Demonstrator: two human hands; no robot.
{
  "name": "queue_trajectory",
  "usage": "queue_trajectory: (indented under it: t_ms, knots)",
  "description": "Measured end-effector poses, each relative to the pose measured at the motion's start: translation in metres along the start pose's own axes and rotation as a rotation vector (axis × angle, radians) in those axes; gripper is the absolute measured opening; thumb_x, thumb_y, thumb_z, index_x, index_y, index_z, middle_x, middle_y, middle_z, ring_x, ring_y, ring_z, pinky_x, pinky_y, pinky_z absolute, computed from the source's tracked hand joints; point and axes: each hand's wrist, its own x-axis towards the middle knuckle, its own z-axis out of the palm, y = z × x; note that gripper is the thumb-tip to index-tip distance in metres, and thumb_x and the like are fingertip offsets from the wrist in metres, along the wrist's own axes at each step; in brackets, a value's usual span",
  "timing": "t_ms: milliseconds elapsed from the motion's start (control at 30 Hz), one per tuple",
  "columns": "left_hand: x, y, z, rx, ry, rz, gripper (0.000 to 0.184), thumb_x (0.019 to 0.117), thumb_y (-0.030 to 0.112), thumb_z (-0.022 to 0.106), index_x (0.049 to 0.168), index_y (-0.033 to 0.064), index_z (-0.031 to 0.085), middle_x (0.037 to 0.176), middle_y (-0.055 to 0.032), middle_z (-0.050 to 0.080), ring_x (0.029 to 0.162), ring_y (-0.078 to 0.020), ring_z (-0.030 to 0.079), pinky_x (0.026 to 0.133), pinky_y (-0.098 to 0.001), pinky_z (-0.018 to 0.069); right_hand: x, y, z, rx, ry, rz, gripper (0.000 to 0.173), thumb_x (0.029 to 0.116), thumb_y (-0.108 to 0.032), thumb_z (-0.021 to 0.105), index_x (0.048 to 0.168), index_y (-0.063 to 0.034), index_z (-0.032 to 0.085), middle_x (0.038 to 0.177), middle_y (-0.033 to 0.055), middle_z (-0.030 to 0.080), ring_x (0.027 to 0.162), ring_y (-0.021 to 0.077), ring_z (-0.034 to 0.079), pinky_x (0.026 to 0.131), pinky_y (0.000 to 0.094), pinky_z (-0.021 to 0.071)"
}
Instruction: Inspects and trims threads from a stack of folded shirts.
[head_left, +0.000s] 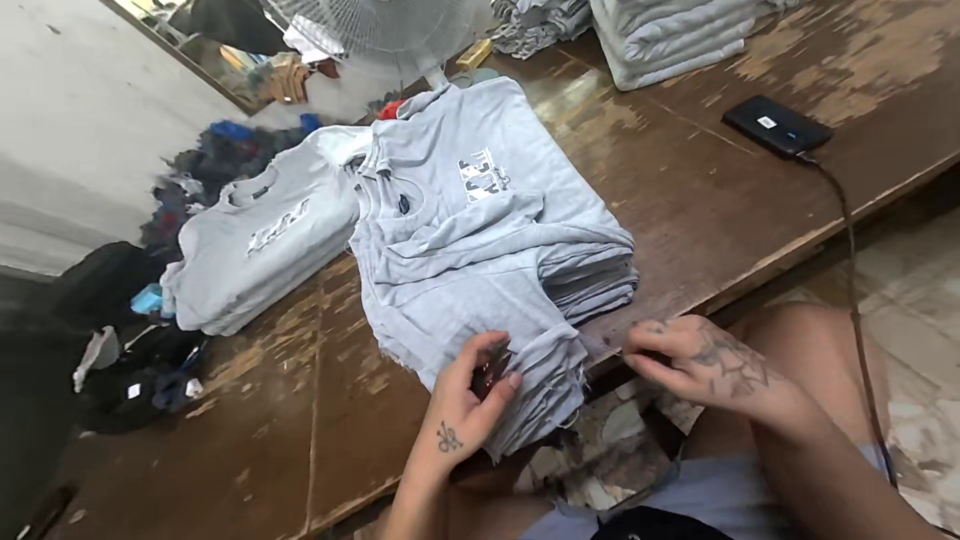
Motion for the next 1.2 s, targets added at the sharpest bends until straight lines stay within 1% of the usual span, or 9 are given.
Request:
queue_trajectory:
  t_ms: [133,300,433,667,933,1033,1100,1133,1200]
  knots:
    - [0.008,0.012,0.003,-0.027,0.024,0.027,0.056,0.0970,0.034,0.062,0.134,-0.0070,0.053,0.080,0.0021,0.058,0.065,0.0027,0.050,0.059,-0.0146,0.0444,0.027,-0.019,0.020,-0.070,0.052,0.147,0.058,0.0976,-0.054,0.057,0.101,0.0021,0.071,0.084,0.0169,0.071,0.073,0.0316,0.070,0.064,0.0493,0.0571]
    - [0.011,0.029,-0.002,0.247,-0.013,0.149,0.043,0.0997,0.036,0.055,0.120,-0.0005,0.064,0.091,-0.0079,0.068,0.074,-0.0095,0.063,0.065,-0.0273,0.0536,0.030,-0.014,0.041,0.051,0.204,0.008,0.021,0.0988,-0.015,0.059,0.090,0.0004,0.071,0.082,0.0140,0.072,0.073,0.0228,0.072,0.068,0.0359,0.0587]
    - [0.015,0.049,-0.008,0.546,-0.046,0.316,0.028,0.0958,0.027,0.058,0.110,0.0060,0.071,0.088,-0.0092,0.070,0.076,-0.0233,0.069,0.062,-0.0381,0.0555,0.016,-0.022,0.026,0.020,0.202,-0.073,0.025,0.1002,-0.017,0.054,0.085,-0.0032,0.068,0.073,0.0102,0.066,0.065,0.0186,0.065,0.059,0.0309,0.0525]
    - [0.031,0.067,0.003,0.840,-0.014,0.466,0.023,0.0940,0.010,0.055,0.103,0.0111,0.076,0.081,-0.0059,0.071,0.065,-0.0255,0.065,0.051,-0.0374,0.0467,0.021,-0.033,0.032,-0.041,0.252,-0.136,0.022,0.0951,-0.013,0.055,0.078,-0.0048,0.065,0.066,0.0075,0.062,0.059,0.0178,0.062,0.052,0.0306,0.0488]
    - [0.025,0.060,0.008,0.844,0.022,0.401,0.025,0.0932,0.010,0.055,0.106,0.0101,0.076,0.082,-0.0077,0.071,0.065,-0.0264,0.067,0.052,-0.0382,0.0490,0.021,-0.035,0.037,0.149,0.266,-0.204,0.025,0.0989,-0.015,0.054,0.081,-0.0025,0.066,0.070,0.0091,0.064,0.065,0.0149,0.063,0.061,0.0249,0.0511]
    - [0.019,0.048,0.000,0.649,0.028,0.293,0.028,0.0970,0.021,0.056,0.113,0.0057,0.073,0.084,-0.0096,0.070,0.068,-0.0245,0.068,0.055,-0.0389,0.0538,0.012,-0.036,0.036,0.223,0.083,-0.273,0.026,0.1013,-0.020,0.054,0.085,-0.0050,0.068,0.075,0.0069,0.067,0.070,0.0141,0.066,0.066,0.0264,0.0547]
    - [0.009,0.038,-0.004,0.470,0.076,0.205,0.039,0.0973,0.035,0.060,0.118,0.0030,0.067,0.077,-0.0068,0.064,0.060,-0.0172,0.059,0.052,-0.0335,0.0492,0.004,-0.036,0.030,0.201,-0.053,-0.290,0.036,0.1048,-0.034,0.053,0.086,-0.0081,0.070,0.076,0.0036,0.068,0.071,0.0126,0.067,0.065,0.0271,0.0553]
    - [0.004,0.033,-0.007,0.442,0.071,0.161,0.042,0.0953,0.040,0.062,0.115,0.0031,0.065,0.071,-0.0040,0.059,0.055,-0.0147,0.053,0.049,-0.0317,0.0451,0.001,-0.038,0.027,0.178,-0.058,-0.307,0.044,0.1056,-0.041,0.050,0.081,-0.0096,0.068,0.071,0.0020,0.065,0.068,0.0123,0.065,0.063,0.0274,0.0539]
    - [-0.002,0.026,-0.020,0.450,-0.084,0.060,0.036,0.0905,0.037,0.069,0.104,0.0040,0.066,0.067,-0.0058,0.062,0.053,-0.0212,0.061,0.047,-0.0429,0.0500,0.003,-0.048,0.017,0.183,-0.033,-0.360,0.048,0.1086,-0.040,0.046,0.075,-0.0106,0.062,0.065,0.0019,0.059,0.065,0.0140,0.061,0.064,0.0279,0.0503]
